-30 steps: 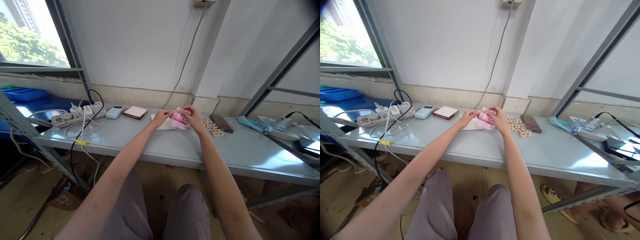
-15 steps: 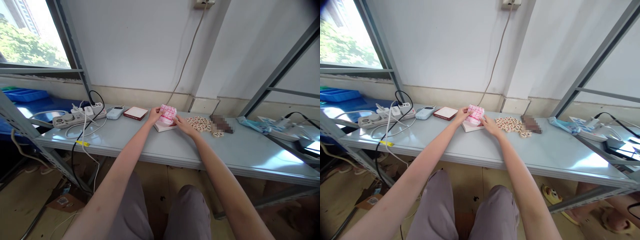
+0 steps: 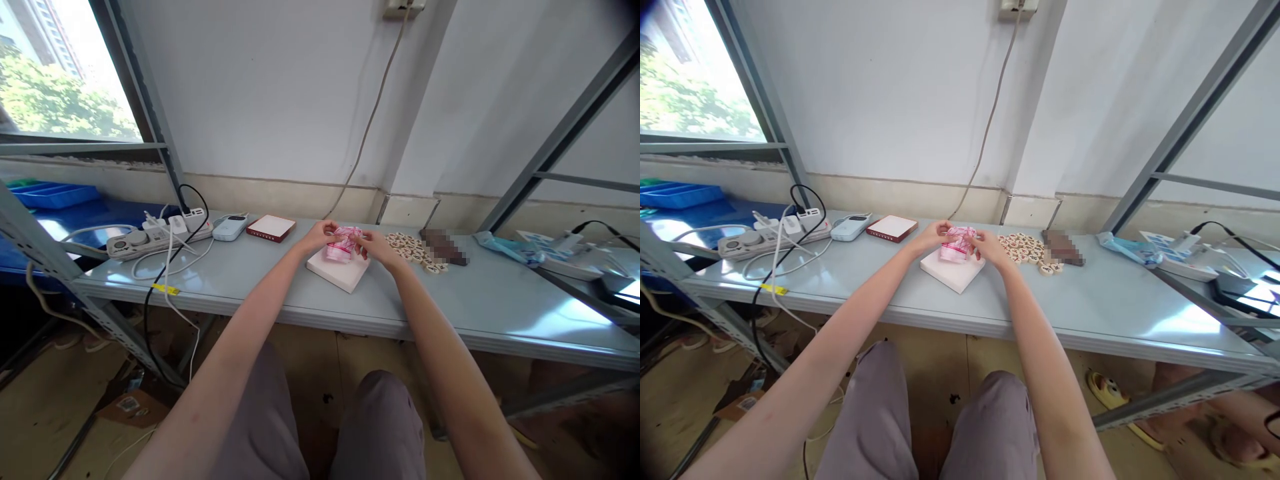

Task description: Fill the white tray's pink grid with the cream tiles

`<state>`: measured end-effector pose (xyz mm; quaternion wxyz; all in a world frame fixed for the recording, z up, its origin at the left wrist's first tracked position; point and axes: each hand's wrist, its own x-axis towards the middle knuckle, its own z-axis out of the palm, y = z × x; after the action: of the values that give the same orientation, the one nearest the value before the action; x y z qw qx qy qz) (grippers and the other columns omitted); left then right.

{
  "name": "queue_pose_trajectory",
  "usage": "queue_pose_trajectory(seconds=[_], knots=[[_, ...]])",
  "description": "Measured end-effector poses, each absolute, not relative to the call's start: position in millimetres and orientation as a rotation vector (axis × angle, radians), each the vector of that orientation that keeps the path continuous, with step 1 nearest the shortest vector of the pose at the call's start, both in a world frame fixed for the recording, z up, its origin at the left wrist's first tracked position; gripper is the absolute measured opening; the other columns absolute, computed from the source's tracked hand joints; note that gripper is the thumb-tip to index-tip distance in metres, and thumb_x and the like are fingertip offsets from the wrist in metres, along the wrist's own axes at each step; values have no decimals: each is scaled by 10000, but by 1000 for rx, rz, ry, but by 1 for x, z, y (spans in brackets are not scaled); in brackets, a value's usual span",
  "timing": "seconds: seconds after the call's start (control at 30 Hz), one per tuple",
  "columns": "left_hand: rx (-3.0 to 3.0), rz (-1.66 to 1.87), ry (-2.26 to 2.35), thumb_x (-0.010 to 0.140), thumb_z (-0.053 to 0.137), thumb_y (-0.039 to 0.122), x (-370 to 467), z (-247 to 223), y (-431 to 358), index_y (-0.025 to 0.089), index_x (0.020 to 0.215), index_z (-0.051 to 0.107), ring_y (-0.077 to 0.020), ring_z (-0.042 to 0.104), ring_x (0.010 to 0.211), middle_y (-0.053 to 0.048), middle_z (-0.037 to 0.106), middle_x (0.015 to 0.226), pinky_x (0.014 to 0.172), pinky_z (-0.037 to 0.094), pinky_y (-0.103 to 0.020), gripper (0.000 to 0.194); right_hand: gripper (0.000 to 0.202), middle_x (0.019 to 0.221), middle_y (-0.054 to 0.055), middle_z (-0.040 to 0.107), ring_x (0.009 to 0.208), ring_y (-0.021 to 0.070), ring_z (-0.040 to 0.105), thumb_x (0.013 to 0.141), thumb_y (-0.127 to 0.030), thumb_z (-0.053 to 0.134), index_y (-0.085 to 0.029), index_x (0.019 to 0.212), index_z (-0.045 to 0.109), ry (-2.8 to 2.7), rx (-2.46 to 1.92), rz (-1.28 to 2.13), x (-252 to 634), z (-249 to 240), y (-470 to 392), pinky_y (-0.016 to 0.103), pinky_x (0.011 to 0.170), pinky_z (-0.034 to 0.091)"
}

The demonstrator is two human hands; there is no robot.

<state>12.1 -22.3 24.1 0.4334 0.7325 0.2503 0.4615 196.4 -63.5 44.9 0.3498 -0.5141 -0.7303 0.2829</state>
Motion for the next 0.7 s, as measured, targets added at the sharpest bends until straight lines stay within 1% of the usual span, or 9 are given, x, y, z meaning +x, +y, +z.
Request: queue_pose_trajectory(seconds=[0.07, 0.13, 0.2, 0.27, 0.33, 0.4, 0.43, 0.6, 0.7], knots=[[1837, 1081, 579, 666, 666, 356, 12, 27, -26, 143, 859, 585, -141, 539, 770, -45, 586, 840, 678, 410, -266, 298, 374, 493, -37, 436, 437, 74, 371, 744, -535, 534, -163, 695, 535, -1853, -1291, 741, 198, 48, -66, 210, 421, 280], [1841, 1070, 586, 725, 599, 388, 12, 31, -29, 141, 818, 600, -146, 536, 754, -46, 585, 795, 677, 406, -274, 263, 393, 492, -57, 364, 442, 66, 302, 724, -559, 542, -166, 736, 553, -1847, -1253, 787, 200, 52, -71, 212, 421, 233], [1841, 1107, 639, 763, 540, 421, 11, 34, -31, 142, 738, 600, -147, 527, 728, -37, 568, 724, 674, 401, -280, 287, 414, 508, -64, 322, 454, 65, 252, 717, -584, 535, -175, 777, 560, -1884, -1235, 839, 202, 57, -77, 218, 429, 200], [1853, 1118, 669, 756, 542, 428, 10, 37, -32, 145, 691, 593, -143, 519, 716, -28, 552, 688, 676, 397, -279, 295, 425, 517, -64, 301, 470, 69, 230, 713, -607, 525, -182, 715, 526, -1958, -1235, 871, 203, 60, -81, 226, 442, 186], [1876, 1082, 660, 723, 584, 411, 8, 38, -33, 144, 677, 594, -134, 513, 705, -19, 548, 680, 676, 394, -274, 272, 449, 516, -60, 293, 483, 72, 227, 705, -619, 526, -186, 615, 447, -2052, -1258, 886, 203, 60, -82, 232, 456, 187], [1897, 1041, 644, 698, 613, 393, 6, 37, -33, 138, 682, 601, -124, 511, 691, -15, 552, 680, 665, 394, -270, 256, 478, 513, -55, 303, 494, 76, 241, 692, -620, 540, -187, 562, 386, -2118, -1315, 857, 204, 60, -81, 236, 467, 194], [1902, 1036, 643, 691, 622, 385, 6, 36, -32, 134, 692, 605, -121, 513, 686, -16, 558, 684, 657, 395, -269, 251, 481, 518, -50, 320, 501, 78, 256, 688, -618, 546, -186, 556, 380, -2136, -1344, 828, 204, 59, -80, 238, 473, 199], [1912, 1123, 695, 656, 666, 365, 8, 28, -24, 124, 732, 604, -123, 536, 700, -38, 589, 725, 644, 407, -265, 260, 438, 584, -20, 439, 555, 106, 365, 667, -607, 562, -187, 595, 458, -2262, -1399, 770, 203, 58, -79, 244, 495, 250], [1959, 1073, 702, 662, 663, 356, 9, 27, -22, 121, 758, 611, -134, 552, 720, -56, 609, 752, 659, 421, -276, 259, 410, 645, 5, 509, 601, 134, 435, 667, -591, 561, -186, 639, 499, -2338, -1459, 732, 203, 56, -78, 250, 517, 299]])
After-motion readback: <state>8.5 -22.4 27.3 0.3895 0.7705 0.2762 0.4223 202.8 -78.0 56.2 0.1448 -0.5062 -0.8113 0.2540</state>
